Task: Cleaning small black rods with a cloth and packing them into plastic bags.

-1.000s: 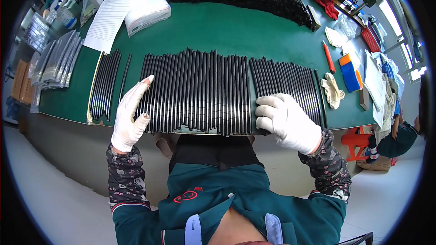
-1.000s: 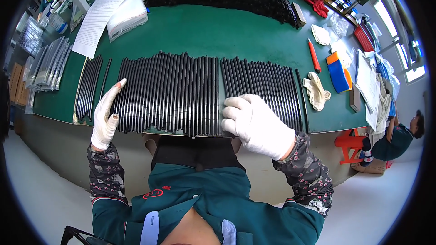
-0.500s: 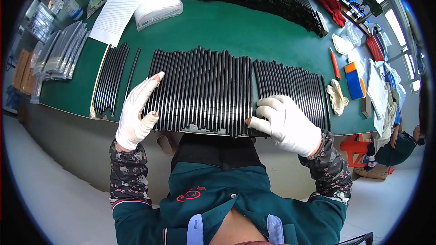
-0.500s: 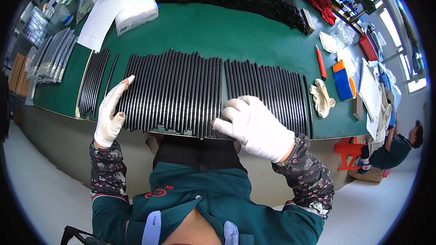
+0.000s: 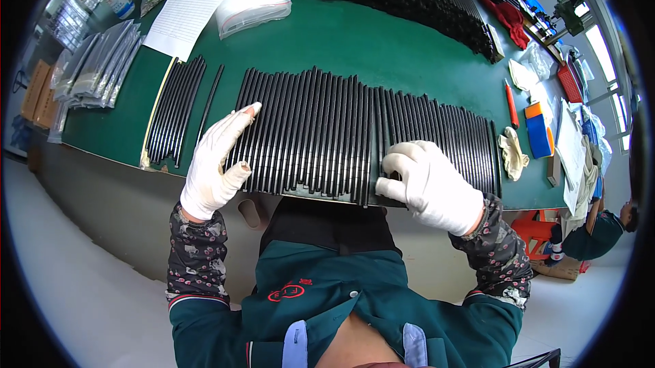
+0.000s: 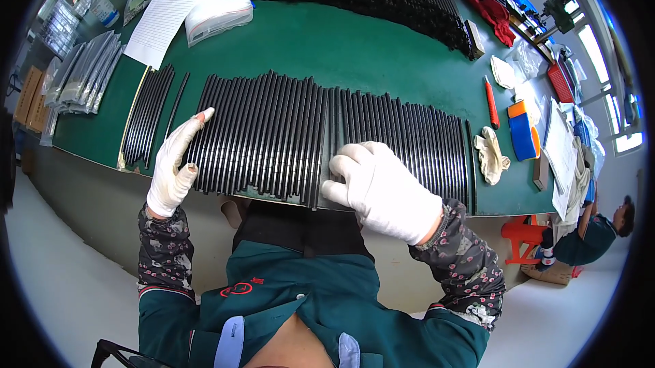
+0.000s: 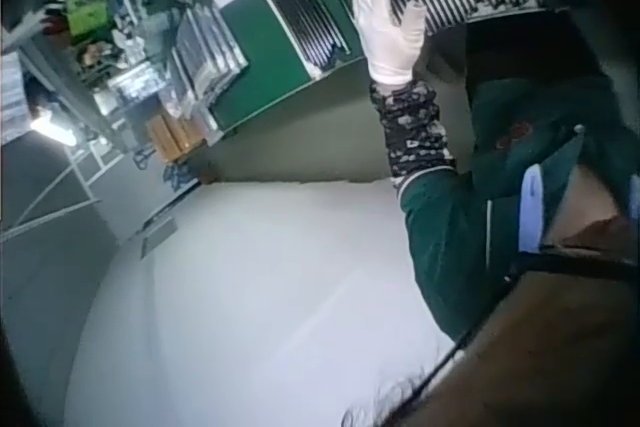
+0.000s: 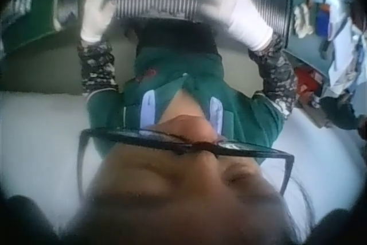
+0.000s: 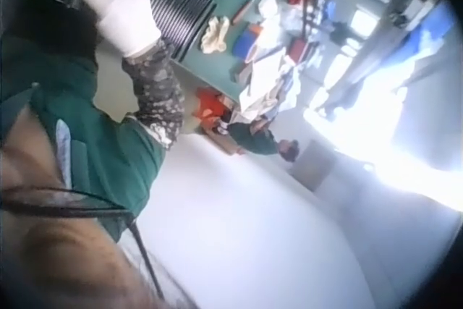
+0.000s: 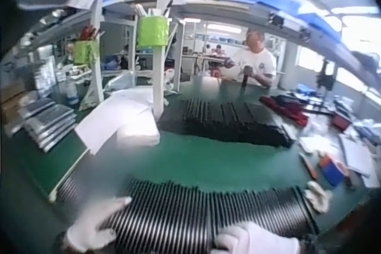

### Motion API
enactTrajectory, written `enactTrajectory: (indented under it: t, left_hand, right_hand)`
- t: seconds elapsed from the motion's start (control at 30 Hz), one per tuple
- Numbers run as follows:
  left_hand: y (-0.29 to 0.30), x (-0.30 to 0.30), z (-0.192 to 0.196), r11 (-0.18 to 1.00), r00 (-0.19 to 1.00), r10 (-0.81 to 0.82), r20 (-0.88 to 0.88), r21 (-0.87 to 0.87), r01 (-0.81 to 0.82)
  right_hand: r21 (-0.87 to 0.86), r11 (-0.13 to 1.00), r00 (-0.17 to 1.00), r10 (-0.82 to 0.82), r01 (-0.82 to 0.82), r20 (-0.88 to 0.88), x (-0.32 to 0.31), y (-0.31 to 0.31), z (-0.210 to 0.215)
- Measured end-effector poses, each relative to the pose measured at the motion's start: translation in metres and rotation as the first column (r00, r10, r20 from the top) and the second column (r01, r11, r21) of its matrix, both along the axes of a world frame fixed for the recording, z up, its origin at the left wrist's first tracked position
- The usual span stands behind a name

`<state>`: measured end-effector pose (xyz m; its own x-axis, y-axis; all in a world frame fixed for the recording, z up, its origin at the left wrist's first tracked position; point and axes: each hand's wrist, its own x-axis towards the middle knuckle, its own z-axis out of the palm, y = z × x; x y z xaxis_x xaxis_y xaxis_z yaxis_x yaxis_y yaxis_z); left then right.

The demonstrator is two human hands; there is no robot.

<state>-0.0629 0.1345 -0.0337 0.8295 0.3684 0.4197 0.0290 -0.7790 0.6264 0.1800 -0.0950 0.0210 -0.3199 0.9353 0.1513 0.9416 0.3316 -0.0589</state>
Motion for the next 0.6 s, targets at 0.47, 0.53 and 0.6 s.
enactTrajectory:
  t: [0.47, 0.53, 0.6]
  left_hand:
    - [0.001, 0.003, 0.000, 1.000, 1.000, -0.016, 0.014, 0.013, 0.016]
    - [0.000, 0.001, -0.002, 1.000, 0.999, -0.018, 0.038, -0.003, 0.018]
    - [0.000, 0.001, -0.002, 1.000, 0.999, -0.012, 0.044, -0.003, 0.012]
  right_hand:
    - [-0.070, 0.997, 0.999, 0.026, -0.028, -0.030, -0.001, 0.013, -0.003]
    - [-0.042, 0.997, 0.997, 0.066, -0.067, -0.038, -0.003, 0.017, -0.005]
    - [-0.020, 0.999, 0.999, 0.030, -0.031, -0.024, -0.008, 0.021, -0.003]
